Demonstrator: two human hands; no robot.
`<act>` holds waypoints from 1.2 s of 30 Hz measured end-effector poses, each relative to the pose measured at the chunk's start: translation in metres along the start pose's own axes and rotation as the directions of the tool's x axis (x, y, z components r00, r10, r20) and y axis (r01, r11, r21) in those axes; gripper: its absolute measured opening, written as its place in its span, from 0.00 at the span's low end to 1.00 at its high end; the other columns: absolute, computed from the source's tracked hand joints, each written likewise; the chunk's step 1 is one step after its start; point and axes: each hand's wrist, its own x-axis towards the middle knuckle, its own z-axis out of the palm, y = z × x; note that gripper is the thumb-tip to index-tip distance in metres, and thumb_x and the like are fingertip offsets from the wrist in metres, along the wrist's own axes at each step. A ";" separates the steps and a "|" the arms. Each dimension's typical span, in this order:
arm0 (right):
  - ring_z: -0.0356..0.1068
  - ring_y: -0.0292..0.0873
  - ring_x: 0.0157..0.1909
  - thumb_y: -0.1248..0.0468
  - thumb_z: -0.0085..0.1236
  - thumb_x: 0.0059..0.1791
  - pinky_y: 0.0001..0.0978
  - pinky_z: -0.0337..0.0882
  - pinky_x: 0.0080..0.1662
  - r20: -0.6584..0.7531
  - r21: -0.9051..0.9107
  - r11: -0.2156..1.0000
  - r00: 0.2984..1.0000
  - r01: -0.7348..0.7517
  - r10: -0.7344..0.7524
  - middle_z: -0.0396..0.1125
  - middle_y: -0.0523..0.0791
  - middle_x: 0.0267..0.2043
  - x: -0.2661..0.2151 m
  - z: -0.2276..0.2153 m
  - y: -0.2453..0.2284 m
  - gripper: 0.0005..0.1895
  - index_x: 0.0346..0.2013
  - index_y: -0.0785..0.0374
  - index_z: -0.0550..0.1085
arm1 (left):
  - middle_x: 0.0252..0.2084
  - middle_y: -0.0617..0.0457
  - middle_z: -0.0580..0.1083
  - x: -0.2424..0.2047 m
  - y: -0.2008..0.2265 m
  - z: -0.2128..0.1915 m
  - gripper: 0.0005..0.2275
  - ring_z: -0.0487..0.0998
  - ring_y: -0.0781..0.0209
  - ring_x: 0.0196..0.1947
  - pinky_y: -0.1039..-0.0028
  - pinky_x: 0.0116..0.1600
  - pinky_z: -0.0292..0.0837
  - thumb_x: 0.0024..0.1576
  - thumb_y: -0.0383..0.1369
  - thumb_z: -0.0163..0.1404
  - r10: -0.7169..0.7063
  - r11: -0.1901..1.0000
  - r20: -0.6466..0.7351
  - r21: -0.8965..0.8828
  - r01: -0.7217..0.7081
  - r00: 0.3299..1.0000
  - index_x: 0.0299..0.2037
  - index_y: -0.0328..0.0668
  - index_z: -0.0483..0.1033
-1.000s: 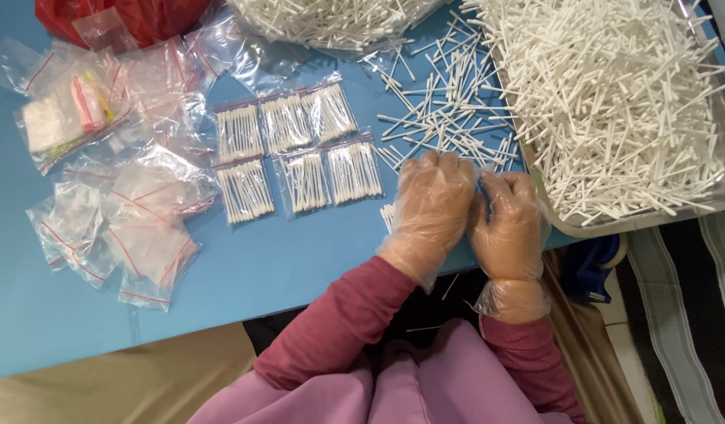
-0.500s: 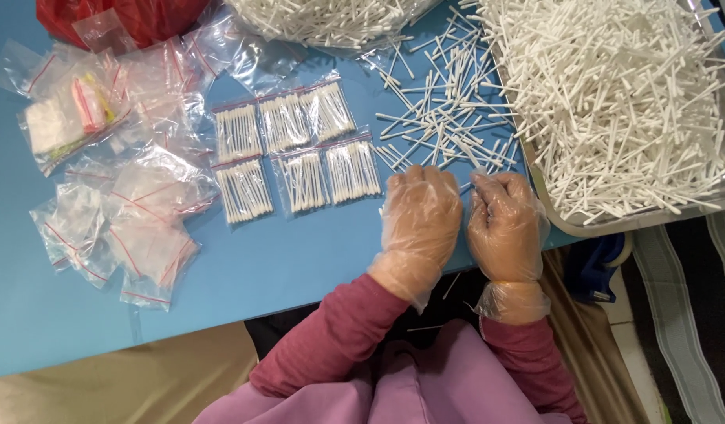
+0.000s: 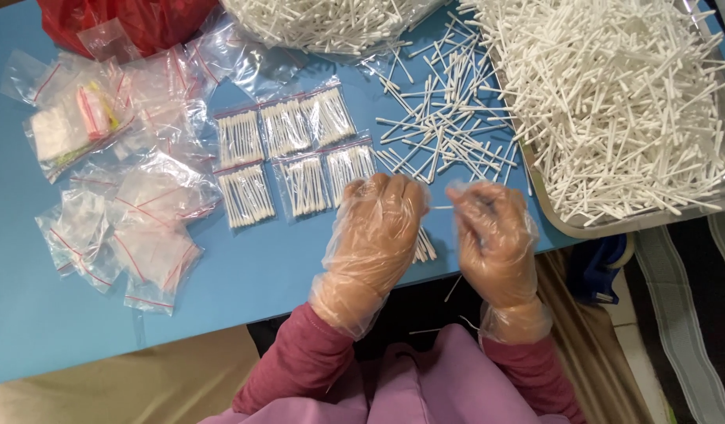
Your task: The person, wearing gloves, gathers several cotton swabs from a large pile and places them into a small plastic zipper bag.
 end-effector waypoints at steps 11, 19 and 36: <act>0.68 0.49 0.32 0.72 0.66 0.47 0.35 0.72 0.35 0.056 -0.069 0.997 0.998 -0.034 0.037 0.62 0.44 0.27 -0.015 0.008 0.008 0.06 0.33 0.57 0.83 | 0.27 0.51 0.72 -0.036 -0.004 0.004 0.06 0.79 0.48 0.30 0.59 0.37 0.75 0.59 0.34 0.54 -0.220 0.944 0.066 -0.239 0.229 0.973 0.39 0.42 0.76; 0.68 0.46 0.29 0.69 0.69 0.45 0.33 0.70 0.30 0.100 -0.124 0.991 0.993 -0.045 0.058 0.61 0.41 0.24 -0.017 0.014 -0.003 0.04 0.31 0.56 0.83 | 0.25 0.48 0.74 -0.060 -0.005 0.004 0.07 0.79 0.45 0.30 0.58 0.34 0.75 0.56 0.34 0.57 -0.343 0.896 0.221 -0.214 0.388 0.913 0.36 0.39 0.79; 0.71 0.47 0.43 0.78 0.62 0.43 0.37 0.73 0.47 0.053 0.119 0.985 0.991 -0.126 0.121 0.73 0.49 0.44 0.002 0.010 -0.061 0.13 0.42 0.70 0.78 | 0.44 0.48 0.79 -0.110 -0.027 -0.039 0.14 0.79 0.58 0.36 0.72 0.42 0.77 0.51 0.24 0.58 -0.519 0.731 0.095 -0.466 0.499 0.849 0.48 0.34 0.76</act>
